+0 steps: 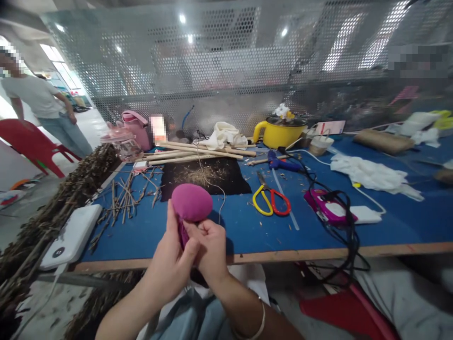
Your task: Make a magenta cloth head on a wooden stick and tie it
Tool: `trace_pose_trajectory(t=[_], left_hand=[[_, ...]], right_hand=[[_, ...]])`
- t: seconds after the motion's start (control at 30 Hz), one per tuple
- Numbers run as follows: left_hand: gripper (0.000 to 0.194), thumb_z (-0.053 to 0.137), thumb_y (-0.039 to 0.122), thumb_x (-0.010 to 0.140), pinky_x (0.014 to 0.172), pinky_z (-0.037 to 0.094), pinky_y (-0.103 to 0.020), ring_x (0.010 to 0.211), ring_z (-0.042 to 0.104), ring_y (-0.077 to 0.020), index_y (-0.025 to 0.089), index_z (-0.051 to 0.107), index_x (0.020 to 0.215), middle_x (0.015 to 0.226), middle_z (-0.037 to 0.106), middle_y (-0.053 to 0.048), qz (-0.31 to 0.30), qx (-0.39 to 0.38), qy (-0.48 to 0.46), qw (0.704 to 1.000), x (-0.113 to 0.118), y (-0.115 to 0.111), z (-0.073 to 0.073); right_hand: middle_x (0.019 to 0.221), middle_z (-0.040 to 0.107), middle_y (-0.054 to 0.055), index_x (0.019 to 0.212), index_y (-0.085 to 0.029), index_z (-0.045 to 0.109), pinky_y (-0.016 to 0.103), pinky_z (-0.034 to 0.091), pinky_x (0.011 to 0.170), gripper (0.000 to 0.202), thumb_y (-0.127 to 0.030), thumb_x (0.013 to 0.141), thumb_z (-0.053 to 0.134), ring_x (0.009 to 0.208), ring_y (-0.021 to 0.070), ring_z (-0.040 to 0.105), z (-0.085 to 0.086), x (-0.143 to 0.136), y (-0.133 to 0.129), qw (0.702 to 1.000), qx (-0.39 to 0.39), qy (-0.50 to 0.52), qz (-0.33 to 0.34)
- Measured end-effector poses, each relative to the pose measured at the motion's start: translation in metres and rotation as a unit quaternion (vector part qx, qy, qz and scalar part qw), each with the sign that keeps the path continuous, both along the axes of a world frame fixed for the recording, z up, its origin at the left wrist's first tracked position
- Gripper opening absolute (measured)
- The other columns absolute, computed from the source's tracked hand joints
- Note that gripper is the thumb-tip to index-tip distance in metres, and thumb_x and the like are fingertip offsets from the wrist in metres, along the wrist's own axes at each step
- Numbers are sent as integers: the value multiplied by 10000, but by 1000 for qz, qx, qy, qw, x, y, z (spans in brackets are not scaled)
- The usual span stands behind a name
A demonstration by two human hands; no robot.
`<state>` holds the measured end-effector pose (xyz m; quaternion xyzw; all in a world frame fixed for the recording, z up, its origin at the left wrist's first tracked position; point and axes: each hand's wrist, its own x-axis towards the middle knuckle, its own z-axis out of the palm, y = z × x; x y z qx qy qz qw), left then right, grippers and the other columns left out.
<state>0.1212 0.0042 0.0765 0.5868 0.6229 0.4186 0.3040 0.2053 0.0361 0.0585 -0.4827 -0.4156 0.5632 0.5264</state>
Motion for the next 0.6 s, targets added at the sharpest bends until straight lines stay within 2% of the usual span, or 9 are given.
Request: trace_pose_trajectory(t=[0.03, 0.1, 0.2, 0.27, 0.3, 0.37, 0.43, 0.5, 0.6], left_hand=[[866, 464, 440, 883, 882, 452, -419, 1094, 589, -295, 111, -61, 1488, 1280, 555, -206, -11, -37, 3, 999, -1, -2, -5], [872, 477, 446, 870, 836, 457, -408, 1000, 618, -292, 75, -24, 1479, 1163, 620, -193, -5, -61, -15, 998, -6, -2, -12], [707, 515, 412, 857, 818, 448, -340, 932, 610, -235, 77, 229, 1411, 1077, 646, -136, 0, -25, -54, 998, -19, 5, -16], [485, 510, 409, 871, 799, 433, -294, 884, 589, -194, 117, 427, 1250, 1029, 644, -89, 10, 0, -53, 999, -27, 8, -13], [396, 501, 416, 881, 787, 424, -278, 863, 575, -179, 134, 486, 1158, 995, 640, -68, 7, 8, -50, 999, -30, 8, -11], [329, 488, 435, 893, 759, 412, -255, 830, 549, -160, 152, 532, 1055, 939, 627, -41, -19, 12, -66, 998, -33, 7, -7], [323, 480, 447, 901, 739, 409, -239, 805, 529, -143, 162, 541, 1040, 919, 617, -28, -59, 6, -115, 992, -33, 4, -3], [321, 471, 457, 905, 730, 412, -229, 783, 515, -129, 165, 536, 1023, 905, 608, -22, -83, 3, -173, 981, -32, 0, -2], [309, 447, 461, 915, 759, 411, -227, 788, 506, -125, 164, 529, 933, 879, 592, -21, -123, 9, -208, 970, -34, -7, -1]], right_hand=[[478, 246, -78, 481, -221, 277, 211, 210, 411, 523, -507, 613, 696, 481, 64, 198, -2, 0, 0, 1000, 10, -17, -2], [472, 213, -80, 473, -227, 238, 218, 192, 412, 536, -507, 661, 655, 477, 64, 180, -5, 2, 1, 997, 40, -66, 11], [485, 224, -72, 474, -210, 265, 228, 196, 443, 502, -457, 733, 617, 491, 72, 214, -4, 15, 4, 974, 129, -173, 71], [515, 250, -64, 502, -197, 303, 227, 217, 474, 458, -422, 775, 594, 519, 79, 253, 2, 28, 7, 955, 171, -211, 116], [527, 256, -63, 517, -194, 315, 224, 223, 480, 441, -416, 791, 579, 525, 80, 259, 6, 35, 7, 955, 166, -202, 140], [510, 242, -74, 533, -199, 308, 216, 205, 454, 429, -426, 789, 566, 491, 70, 228, 13, 45, 9, 968, 101, -120, 195], [472, 211, -99, 560, -211, 300, 205, 147, 412, 400, -419, 735, 592, 439, 55, 162, 16, 49, 11, 969, 1, 3, 246], [455, 184, -120, 589, -219, 285, 188, 96, 391, 382, -392, 671, 615, 415, 44, 105, 14, 49, 16, 949, -78, 94, 290], [449, 184, -118, 563, -223, 256, 164, 121, 374, 394, -400, 622, 603, 403, 37, 126, 9, 49, 29, 920, -134, 97, 356]])
